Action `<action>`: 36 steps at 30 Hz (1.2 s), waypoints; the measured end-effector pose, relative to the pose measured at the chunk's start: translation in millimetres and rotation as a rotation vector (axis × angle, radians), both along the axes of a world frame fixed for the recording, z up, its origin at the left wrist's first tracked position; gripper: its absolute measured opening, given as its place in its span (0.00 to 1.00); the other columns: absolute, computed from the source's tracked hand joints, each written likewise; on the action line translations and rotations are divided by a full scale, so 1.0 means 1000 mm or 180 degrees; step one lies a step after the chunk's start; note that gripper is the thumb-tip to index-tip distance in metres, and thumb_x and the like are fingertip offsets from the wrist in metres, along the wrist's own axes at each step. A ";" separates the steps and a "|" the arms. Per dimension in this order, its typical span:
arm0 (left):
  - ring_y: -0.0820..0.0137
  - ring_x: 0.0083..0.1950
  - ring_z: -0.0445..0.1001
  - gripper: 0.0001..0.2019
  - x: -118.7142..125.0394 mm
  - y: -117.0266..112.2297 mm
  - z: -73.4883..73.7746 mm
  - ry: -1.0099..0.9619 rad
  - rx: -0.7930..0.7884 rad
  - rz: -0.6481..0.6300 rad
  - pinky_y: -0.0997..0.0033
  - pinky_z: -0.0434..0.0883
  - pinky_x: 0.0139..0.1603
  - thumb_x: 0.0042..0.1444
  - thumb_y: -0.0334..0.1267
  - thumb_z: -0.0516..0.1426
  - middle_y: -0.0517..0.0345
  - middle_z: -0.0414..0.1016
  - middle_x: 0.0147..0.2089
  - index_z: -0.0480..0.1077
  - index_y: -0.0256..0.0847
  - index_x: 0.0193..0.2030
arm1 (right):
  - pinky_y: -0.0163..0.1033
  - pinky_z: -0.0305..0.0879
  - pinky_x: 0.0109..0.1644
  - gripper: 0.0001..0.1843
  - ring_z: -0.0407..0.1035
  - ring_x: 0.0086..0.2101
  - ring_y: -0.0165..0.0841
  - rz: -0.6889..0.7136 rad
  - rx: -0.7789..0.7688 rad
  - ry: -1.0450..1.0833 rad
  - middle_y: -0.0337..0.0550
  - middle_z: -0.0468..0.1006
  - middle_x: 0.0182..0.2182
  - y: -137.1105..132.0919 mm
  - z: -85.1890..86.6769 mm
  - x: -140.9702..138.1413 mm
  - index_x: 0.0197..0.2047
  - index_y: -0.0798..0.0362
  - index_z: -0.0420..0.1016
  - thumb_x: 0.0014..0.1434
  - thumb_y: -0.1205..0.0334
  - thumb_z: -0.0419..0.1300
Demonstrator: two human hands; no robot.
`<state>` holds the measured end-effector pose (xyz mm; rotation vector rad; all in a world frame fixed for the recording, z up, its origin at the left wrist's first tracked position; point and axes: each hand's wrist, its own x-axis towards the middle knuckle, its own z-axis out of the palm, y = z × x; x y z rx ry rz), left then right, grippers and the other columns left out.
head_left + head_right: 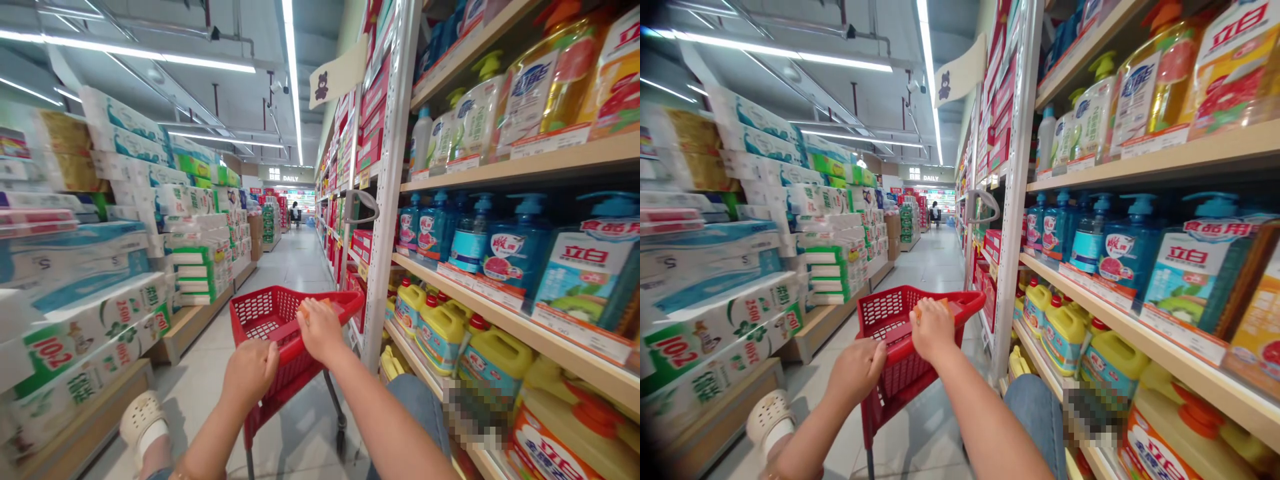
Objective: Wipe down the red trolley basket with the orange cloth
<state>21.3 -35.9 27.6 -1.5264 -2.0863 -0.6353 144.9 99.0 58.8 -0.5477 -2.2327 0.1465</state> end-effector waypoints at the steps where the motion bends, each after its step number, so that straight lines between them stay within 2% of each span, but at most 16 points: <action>1: 0.66 0.31 0.70 0.24 0.000 0.002 -0.002 -0.0027 0.0030 -0.0197 0.67 0.62 0.35 0.63 0.42 0.39 0.53 0.73 0.25 0.68 0.41 0.23 | 0.46 0.55 0.62 0.19 0.64 0.56 0.37 0.0220 0.0095 -0.0035 0.50 0.73 0.53 -0.008 -0.001 -0.002 0.54 0.56 0.70 0.65 0.58 0.49; 3: 0.67 0.31 0.71 0.24 -0.003 0.004 -0.006 -0.0242 0.0145 -0.0516 0.68 0.63 0.35 0.64 0.42 0.38 0.54 0.73 0.26 0.68 0.41 0.25 | 0.45 0.55 0.62 0.18 0.64 0.56 0.35 0.0591 0.0209 -0.0102 0.47 0.74 0.53 -0.017 -0.001 0.001 0.54 0.54 0.70 0.65 0.58 0.50; 5: 0.68 0.33 0.72 0.24 -0.009 0.005 -0.010 -0.0592 0.0328 -0.0647 0.69 0.65 0.37 0.64 0.41 0.37 0.54 0.74 0.28 0.69 0.41 0.27 | 0.44 0.55 0.62 0.19 0.63 0.56 0.34 0.0625 0.0161 -0.0095 0.46 0.73 0.54 -0.011 0.000 0.009 0.55 0.54 0.70 0.66 0.58 0.49; 9: 0.68 0.33 0.71 0.23 -0.004 0.012 -0.017 -0.0911 0.0772 -0.0532 0.68 0.66 0.38 0.64 0.40 0.36 0.54 0.72 0.28 0.66 0.41 0.26 | 0.48 0.55 0.62 0.19 0.63 0.57 0.37 -0.0079 -0.0152 0.0069 0.50 0.72 0.54 0.023 0.002 0.021 0.55 0.55 0.70 0.67 0.59 0.46; 11: 0.68 0.32 0.70 0.23 0.006 0.019 -0.020 -0.0899 0.0882 -0.0505 0.67 0.66 0.38 0.64 0.40 0.35 0.55 0.71 0.26 0.65 0.42 0.25 | 0.49 0.55 0.62 0.19 0.63 0.57 0.38 -0.0245 -0.0190 0.0079 0.51 0.72 0.54 0.028 0.001 0.021 0.54 0.55 0.71 0.66 0.60 0.46; 14: 0.67 0.38 0.72 0.23 0.011 0.027 -0.027 -0.0895 0.0783 -0.0712 0.66 0.67 0.43 0.64 0.39 0.37 0.54 0.75 0.32 0.69 0.41 0.30 | 0.48 0.55 0.62 0.19 0.63 0.57 0.37 0.0043 -0.0019 0.0022 0.50 0.72 0.54 0.018 -0.003 0.021 0.55 0.55 0.70 0.66 0.59 0.48; 17: 0.67 0.48 0.72 0.21 -0.002 0.030 -0.036 -0.0940 0.0835 -0.0759 0.65 0.67 0.51 0.64 0.39 0.38 0.53 0.77 0.43 0.72 0.40 0.41 | 0.45 0.55 0.63 0.19 0.63 0.57 0.34 0.0618 0.0082 -0.0067 0.46 0.73 0.54 0.011 -0.006 0.031 0.56 0.53 0.69 0.65 0.58 0.49; 19: 0.67 0.47 0.72 0.21 -0.010 0.032 -0.041 -0.0998 0.0813 -0.0662 0.65 0.67 0.49 0.64 0.40 0.38 0.52 0.76 0.42 0.71 0.40 0.40 | 0.44 0.56 0.62 0.19 0.63 0.56 0.33 0.0770 -0.0028 -0.0037 0.45 0.73 0.54 0.016 -0.006 0.038 0.56 0.52 0.69 0.66 0.58 0.47; 22: 0.67 0.37 0.71 0.21 -0.007 0.041 -0.043 -0.0899 0.0669 -0.0430 0.65 0.67 0.42 0.65 0.40 0.37 0.54 0.73 0.33 0.67 0.41 0.32 | 0.47 0.56 0.62 0.20 0.63 0.56 0.35 0.0318 -0.0186 0.0173 0.47 0.73 0.54 0.021 -0.006 0.038 0.55 0.54 0.70 0.67 0.58 0.45; 25: 0.67 0.34 0.69 0.21 0.004 0.052 -0.042 -0.0643 0.0653 -0.0243 0.66 0.65 0.39 0.65 0.39 0.36 0.55 0.71 0.29 0.64 0.41 0.29 | 0.47 0.56 0.60 0.19 0.66 0.54 0.38 -0.0144 -0.0115 0.0190 0.50 0.75 0.51 0.008 -0.007 0.030 0.53 0.56 0.72 0.66 0.59 0.46; 27: 0.67 0.34 0.69 0.21 0.002 0.057 -0.041 -0.0541 0.0476 -0.0441 0.67 0.64 0.38 0.65 0.40 0.36 0.55 0.71 0.29 0.65 0.41 0.29 | 0.45 0.58 0.58 0.18 0.68 0.51 0.38 -0.0025 0.0049 0.0061 0.48 0.76 0.48 -0.004 -0.008 0.030 0.51 0.54 0.72 0.66 0.59 0.47; 29: 0.68 0.33 0.70 0.21 -0.010 0.058 -0.042 -0.0560 0.0224 -0.0615 0.69 0.64 0.38 0.65 0.42 0.37 0.55 0.72 0.28 0.66 0.41 0.28 | 0.42 0.60 0.56 0.16 0.70 0.49 0.35 0.0244 0.0177 -0.0088 0.45 0.78 0.46 -0.009 -0.007 0.036 0.50 0.52 0.73 0.66 0.58 0.48; 31: 0.68 0.32 0.71 0.23 -0.025 0.059 -0.045 -0.0684 0.0108 -0.0486 0.69 0.64 0.38 0.64 0.43 0.37 0.54 0.73 0.27 0.66 0.41 0.26 | 0.40 0.61 0.55 0.16 0.70 0.48 0.34 0.0315 0.0202 -0.0171 0.43 0.78 0.45 -0.005 -0.005 0.043 0.48 0.50 0.73 0.66 0.59 0.47; 33: 0.67 0.33 0.72 0.25 -0.034 0.061 -0.050 -0.0761 0.0147 -0.0200 0.68 0.64 0.38 0.64 0.43 0.36 0.52 0.74 0.28 0.67 0.40 0.25 | 0.41 0.60 0.55 0.16 0.69 0.48 0.35 0.0068 0.0178 -0.0162 0.44 0.78 0.46 0.002 -0.003 0.046 0.48 0.51 0.73 0.67 0.60 0.46; 36: 0.66 0.35 0.72 0.25 -0.030 0.069 -0.056 -0.0730 0.0208 0.0002 0.67 0.64 0.40 0.64 0.40 0.36 0.49 0.76 0.30 0.69 0.38 0.27 | 0.48 0.58 0.56 0.17 0.68 0.49 0.42 -0.0563 0.0153 -0.0122 0.54 0.76 0.46 0.000 -0.009 0.031 0.48 0.58 0.73 0.64 0.61 0.48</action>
